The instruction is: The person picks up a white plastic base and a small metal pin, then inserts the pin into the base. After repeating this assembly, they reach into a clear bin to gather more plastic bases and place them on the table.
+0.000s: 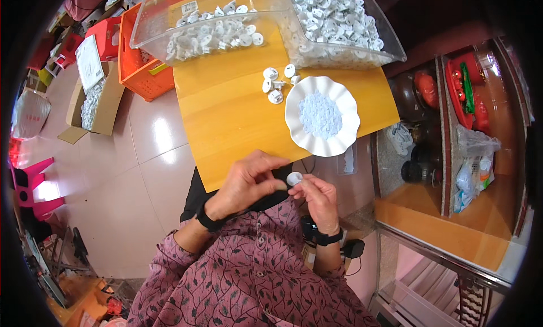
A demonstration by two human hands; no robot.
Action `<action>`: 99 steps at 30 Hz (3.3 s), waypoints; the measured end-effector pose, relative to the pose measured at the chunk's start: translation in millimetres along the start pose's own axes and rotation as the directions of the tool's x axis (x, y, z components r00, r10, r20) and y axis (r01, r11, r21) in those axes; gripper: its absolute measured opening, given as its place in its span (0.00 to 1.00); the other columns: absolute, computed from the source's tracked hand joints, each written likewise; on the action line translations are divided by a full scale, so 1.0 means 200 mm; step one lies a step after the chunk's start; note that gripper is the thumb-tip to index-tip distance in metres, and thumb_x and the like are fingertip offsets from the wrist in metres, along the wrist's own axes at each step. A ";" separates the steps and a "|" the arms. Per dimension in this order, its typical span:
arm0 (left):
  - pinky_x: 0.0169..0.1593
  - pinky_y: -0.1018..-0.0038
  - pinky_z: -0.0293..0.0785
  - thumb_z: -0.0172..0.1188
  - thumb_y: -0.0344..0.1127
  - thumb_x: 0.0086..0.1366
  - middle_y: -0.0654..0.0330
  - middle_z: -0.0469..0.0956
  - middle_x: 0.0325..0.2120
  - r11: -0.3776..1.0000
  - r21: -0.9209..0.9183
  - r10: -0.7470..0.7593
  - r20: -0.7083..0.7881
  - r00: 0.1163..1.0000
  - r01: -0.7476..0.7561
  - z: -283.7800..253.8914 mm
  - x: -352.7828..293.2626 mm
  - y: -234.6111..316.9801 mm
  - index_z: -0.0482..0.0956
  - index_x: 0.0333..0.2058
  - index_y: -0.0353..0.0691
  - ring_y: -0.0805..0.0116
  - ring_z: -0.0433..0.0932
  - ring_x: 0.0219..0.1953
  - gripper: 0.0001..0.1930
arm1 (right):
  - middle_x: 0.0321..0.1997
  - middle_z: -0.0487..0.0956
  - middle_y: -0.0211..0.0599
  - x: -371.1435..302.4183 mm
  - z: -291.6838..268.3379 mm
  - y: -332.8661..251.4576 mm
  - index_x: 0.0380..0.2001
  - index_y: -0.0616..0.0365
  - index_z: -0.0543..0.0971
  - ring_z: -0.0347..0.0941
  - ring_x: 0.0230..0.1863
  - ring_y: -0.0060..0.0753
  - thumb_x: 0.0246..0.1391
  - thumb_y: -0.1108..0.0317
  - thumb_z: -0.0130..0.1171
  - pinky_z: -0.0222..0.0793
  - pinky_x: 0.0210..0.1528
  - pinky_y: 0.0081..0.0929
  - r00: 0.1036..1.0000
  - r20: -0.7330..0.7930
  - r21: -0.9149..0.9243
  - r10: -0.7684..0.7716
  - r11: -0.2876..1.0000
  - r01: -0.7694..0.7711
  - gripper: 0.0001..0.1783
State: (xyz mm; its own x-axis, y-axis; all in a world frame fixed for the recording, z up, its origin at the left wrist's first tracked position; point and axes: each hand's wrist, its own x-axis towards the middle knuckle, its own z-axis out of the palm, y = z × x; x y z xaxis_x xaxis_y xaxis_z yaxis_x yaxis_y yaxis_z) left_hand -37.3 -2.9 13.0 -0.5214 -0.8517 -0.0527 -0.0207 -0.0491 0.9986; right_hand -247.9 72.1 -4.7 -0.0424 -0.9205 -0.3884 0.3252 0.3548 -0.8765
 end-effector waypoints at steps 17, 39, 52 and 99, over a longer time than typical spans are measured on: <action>0.39 0.81 0.75 0.65 0.28 0.63 0.65 0.78 0.36 0.900 -0.435 -0.067 -0.049 0.997 0.039 -0.07 -0.01 -0.10 0.80 0.45 0.36 0.79 0.77 0.35 0.12 | 0.32 0.82 0.34 0.05 0.33 -0.20 0.40 0.65 0.79 0.73 0.24 0.15 0.64 0.67 0.57 0.69 0.28 0.16 0.967 0.058 -0.415 -0.247 0.875 0.248 0.10; 0.40 0.80 0.78 0.61 0.30 0.67 0.59 0.80 0.37 0.708 -0.695 -0.200 -0.028 0.979 0.125 -0.14 0.00 -0.13 0.76 0.50 0.32 0.74 0.79 0.35 0.14 | 0.54 0.74 0.41 0.27 0.19 -0.17 0.46 0.65 0.78 0.67 0.56 0.45 0.50 0.72 0.65 0.55 0.61 0.46 0.740 0.322 -0.945 -0.590 -0.149 0.292 0.19; 0.40 0.79 0.78 0.60 0.31 0.68 0.59 0.80 0.37 0.706 -0.698 -0.205 -0.041 0.978 0.119 -0.13 -0.01 -0.14 0.76 0.49 0.32 0.74 0.80 0.35 0.14 | 0.40 0.82 0.38 0.26 0.16 -0.14 0.38 0.60 0.81 0.76 0.45 0.42 0.51 0.80 0.63 0.68 0.50 0.36 0.635 0.188 -0.895 -0.749 0.135 0.425 0.09; 0.48 0.74 0.80 0.53 0.33 0.72 0.52 0.78 0.46 0.332 -0.941 -0.022 0.062 0.998 0.065 -0.19 -0.04 -0.18 0.70 0.57 0.29 0.68 0.81 0.41 0.19 | 0.38 0.76 0.34 0.12 0.53 -0.12 0.41 0.64 0.78 0.73 0.32 0.21 0.58 0.80 0.59 0.71 0.34 0.19 0.849 0.095 -0.540 -0.520 0.689 0.483 0.07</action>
State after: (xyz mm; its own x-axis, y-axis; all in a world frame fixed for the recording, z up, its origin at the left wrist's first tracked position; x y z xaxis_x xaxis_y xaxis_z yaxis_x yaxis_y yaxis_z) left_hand 0.8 -13.7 -22.1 -0.5725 -0.8166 -0.0736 0.7618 -0.5630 0.3206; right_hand -157.3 24.4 38.1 -0.1153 -0.9814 0.1534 -0.3060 -0.1119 -0.9454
